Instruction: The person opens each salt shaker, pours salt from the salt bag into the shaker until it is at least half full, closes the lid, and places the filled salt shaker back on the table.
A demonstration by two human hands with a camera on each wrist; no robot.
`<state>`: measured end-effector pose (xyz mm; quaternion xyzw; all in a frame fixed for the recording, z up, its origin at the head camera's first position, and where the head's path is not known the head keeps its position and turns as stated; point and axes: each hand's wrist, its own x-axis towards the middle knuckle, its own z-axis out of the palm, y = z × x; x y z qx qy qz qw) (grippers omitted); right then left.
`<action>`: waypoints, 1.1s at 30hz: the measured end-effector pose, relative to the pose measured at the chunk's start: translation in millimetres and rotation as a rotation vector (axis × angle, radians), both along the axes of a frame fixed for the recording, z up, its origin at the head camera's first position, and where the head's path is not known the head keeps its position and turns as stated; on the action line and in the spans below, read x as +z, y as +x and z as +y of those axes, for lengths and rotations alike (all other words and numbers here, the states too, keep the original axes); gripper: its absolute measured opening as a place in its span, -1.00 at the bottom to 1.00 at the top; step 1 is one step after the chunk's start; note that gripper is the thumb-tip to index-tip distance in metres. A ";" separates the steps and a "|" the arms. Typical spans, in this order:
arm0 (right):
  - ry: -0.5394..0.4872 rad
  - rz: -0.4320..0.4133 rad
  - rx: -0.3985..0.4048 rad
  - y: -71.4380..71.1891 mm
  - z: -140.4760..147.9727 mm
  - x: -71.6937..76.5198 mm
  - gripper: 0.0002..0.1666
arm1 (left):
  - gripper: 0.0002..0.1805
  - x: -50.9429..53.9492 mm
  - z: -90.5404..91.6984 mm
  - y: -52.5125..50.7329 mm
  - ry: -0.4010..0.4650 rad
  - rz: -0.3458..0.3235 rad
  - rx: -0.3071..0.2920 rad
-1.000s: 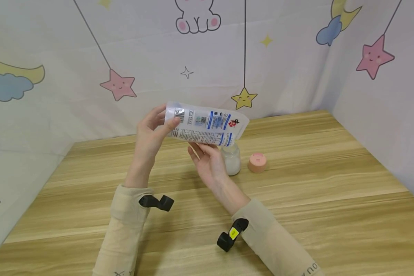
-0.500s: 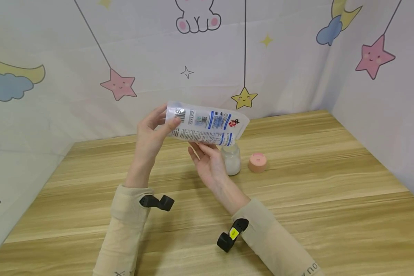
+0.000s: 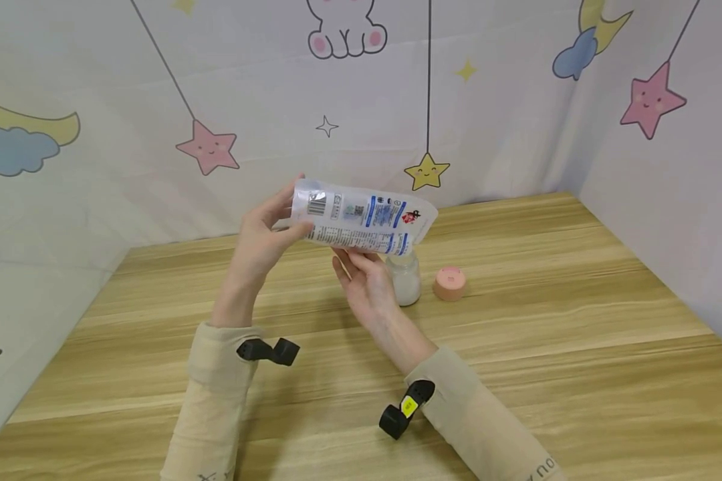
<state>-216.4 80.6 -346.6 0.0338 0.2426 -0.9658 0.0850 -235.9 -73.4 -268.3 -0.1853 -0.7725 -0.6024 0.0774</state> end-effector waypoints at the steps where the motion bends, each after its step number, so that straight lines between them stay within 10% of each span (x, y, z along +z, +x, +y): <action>1: 0.000 -0.001 -0.001 -0.1 0.0 -0.1 -0.75 | -0.25 -0.2 -0.4 -0.2 -0.002 0.000 -0.009; 33: -0.040 0.029 -0.054 1.6 -2.9 -0.5 -0.84 | -0.35 -0.4 -4.4 -1.5 0.062 -0.006 0.046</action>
